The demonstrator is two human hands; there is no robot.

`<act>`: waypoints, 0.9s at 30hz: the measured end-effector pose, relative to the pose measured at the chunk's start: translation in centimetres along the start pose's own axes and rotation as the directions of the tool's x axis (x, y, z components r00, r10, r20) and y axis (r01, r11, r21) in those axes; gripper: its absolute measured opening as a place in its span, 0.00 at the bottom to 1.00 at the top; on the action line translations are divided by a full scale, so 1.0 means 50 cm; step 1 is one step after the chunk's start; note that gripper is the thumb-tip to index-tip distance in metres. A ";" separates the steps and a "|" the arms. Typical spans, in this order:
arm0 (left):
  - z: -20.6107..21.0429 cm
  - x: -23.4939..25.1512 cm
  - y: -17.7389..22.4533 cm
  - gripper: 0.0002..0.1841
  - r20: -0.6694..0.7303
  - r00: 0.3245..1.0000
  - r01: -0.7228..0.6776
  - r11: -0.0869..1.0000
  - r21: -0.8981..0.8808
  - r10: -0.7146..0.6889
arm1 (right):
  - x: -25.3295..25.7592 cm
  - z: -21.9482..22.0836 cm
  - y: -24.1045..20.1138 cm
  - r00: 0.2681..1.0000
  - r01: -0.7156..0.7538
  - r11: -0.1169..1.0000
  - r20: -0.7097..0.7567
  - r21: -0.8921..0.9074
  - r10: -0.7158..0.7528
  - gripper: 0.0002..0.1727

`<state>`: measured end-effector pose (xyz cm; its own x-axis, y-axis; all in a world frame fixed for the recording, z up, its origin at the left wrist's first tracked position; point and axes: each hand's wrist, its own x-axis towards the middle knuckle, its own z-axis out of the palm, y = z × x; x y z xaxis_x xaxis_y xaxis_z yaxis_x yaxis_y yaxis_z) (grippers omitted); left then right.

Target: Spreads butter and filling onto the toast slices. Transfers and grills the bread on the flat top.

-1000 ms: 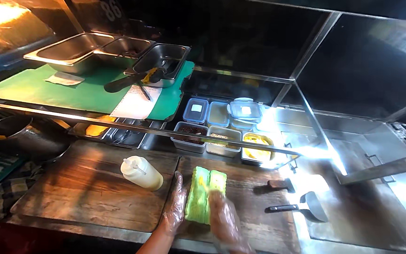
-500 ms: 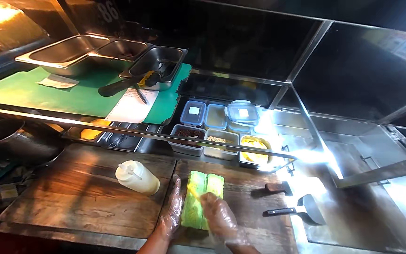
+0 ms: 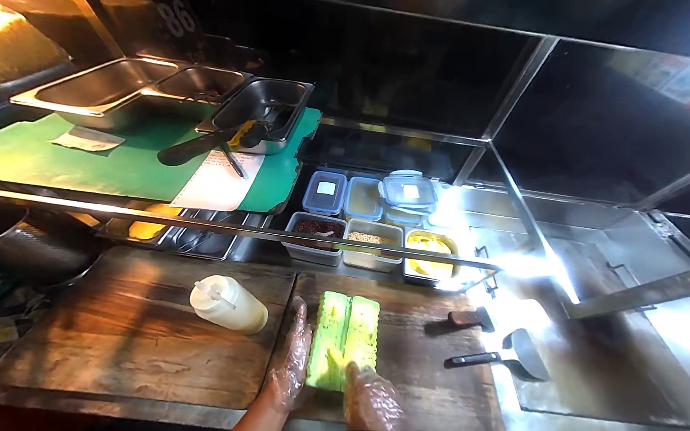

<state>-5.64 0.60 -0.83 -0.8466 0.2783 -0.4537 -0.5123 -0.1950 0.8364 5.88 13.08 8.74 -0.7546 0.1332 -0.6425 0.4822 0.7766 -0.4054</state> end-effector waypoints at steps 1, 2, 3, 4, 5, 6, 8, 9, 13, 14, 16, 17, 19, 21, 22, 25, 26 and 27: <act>-0.001 0.003 -0.002 0.34 -0.001 1.000 -0.001 1.000 -0.020 0.001 | -0.005 0.000 0.007 0.998 0.014 0.998 -0.059 0.063 -0.010 0.22; -0.005 0.006 -0.004 0.34 0.018 1.000 0.003 0.999 -0.034 -0.002 | 0.011 -0.005 0.014 0.989 0.036 0.990 -0.148 0.135 -0.016 0.21; -0.005 0.008 -0.005 0.35 0.042 0.999 0.017 0.998 -0.056 -0.015 | 0.047 -0.010 0.022 0.973 0.061 0.980 -0.232 0.188 -0.016 0.21; 0.001 0.007 -0.003 0.37 0.060 0.998 0.037 0.994 -0.098 -0.031 | 0.087 -0.015 0.028 0.965 0.071 0.976 -0.262 0.205 -0.015 0.22; 0.004 0.004 -0.003 0.39 0.080 0.996 0.057 0.990 -0.127 -0.047 | 0.111 -0.018 0.030 0.973 0.064 0.981 -0.232 0.185 -0.020 0.24; 0.006 0.003 -0.003 0.38 0.077 0.996 0.052 0.992 -0.116 -0.043 | 0.112 -0.018 0.027 0.984 0.065 0.985 -0.175 0.159 -0.037 0.26; 0.006 0.003 0.004 0.35 0.020 1.000 0.009 1.000 -0.030 -0.008 | 0.068 -0.004 0.019 0.995 0.077 0.974 -0.078 0.211 -0.062 0.23; 0.002 0.003 0.004 0.33 0.003 1.000 -0.008 1.000 0.016 0.008 | 0.050 0.004 0.024 0.997 0.065 0.949 -0.062 0.308 -0.048 0.20; 0.006 0.009 -0.001 0.35 0.026 1.000 0.003 0.997 -0.075 -0.001 | 0.124 -0.028 0.045 0.973 0.119 0.898 -0.231 0.424 -0.020 0.19; 0.008 0.008 -0.001 0.35 0.032 0.999 0.000 0.998 -0.070 0.002 | 0.145 -0.036 0.037 0.967 0.141 0.930 -0.247 0.338 -0.056 0.20; 0.005 0.009 0.008 0.32 0.012 0.999 -0.046 0.996 0.073 0.045 | 0.150 -0.037 0.017 0.970 0.199 0.929 -0.201 0.312 -0.140 0.22; 0.003 0.012 0.008 0.32 -0.001 0.998 -0.063 0.991 0.118 0.064 | 0.146 -0.035 0.011 0.974 0.196 0.885 -0.185 0.421 -0.128 0.20; 0.003 0.019 0.002 0.32 -0.017 0.998 -0.056 0.996 0.077 0.057 | 0.153 -0.042 0.017 0.995 0.074 0.616 -0.101 0.784 0.008 0.16; 0.009 0.014 0.009 0.34 0.013 1.000 -0.022 1.000 0.000 0.022 | 0.165 -0.056 0.028 0.984 -0.109 0.318 0.056 0.942 0.170 0.13; 0.012 0.008 0.016 0.34 0.028 0.999 -0.016 1.000 -0.006 0.016 | 0.168 -0.058 0.035 0.974 -0.120 0.330 0.046 0.936 0.223 0.13; 0.004 0.009 0.014 0.34 0.068 0.997 -0.046 0.999 -0.001 0.046 | 0.150 -0.051 0.048 0.964 -0.021 0.875 -0.222 0.484 0.146 0.19; 0.004 0.005 0.010 0.34 0.077 0.996 -0.038 0.999 -0.013 0.039 | 0.126 -0.043 0.042 0.974 -0.022 0.971 -0.213 0.239 0.074 0.22; 0.008 0.003 0.010 0.34 0.078 0.997 -0.025 0.999 -0.028 0.027 | 0.095 -0.038 0.029 0.989 -0.040 0.998 -0.143 0.046 0.046 0.26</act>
<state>-5.98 0.91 -0.39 -0.8464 0.3453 -0.4054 -0.4947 -0.2280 0.8387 2.15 16.01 6.30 -0.7875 0.2554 -0.5609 0.5317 0.7416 -0.4089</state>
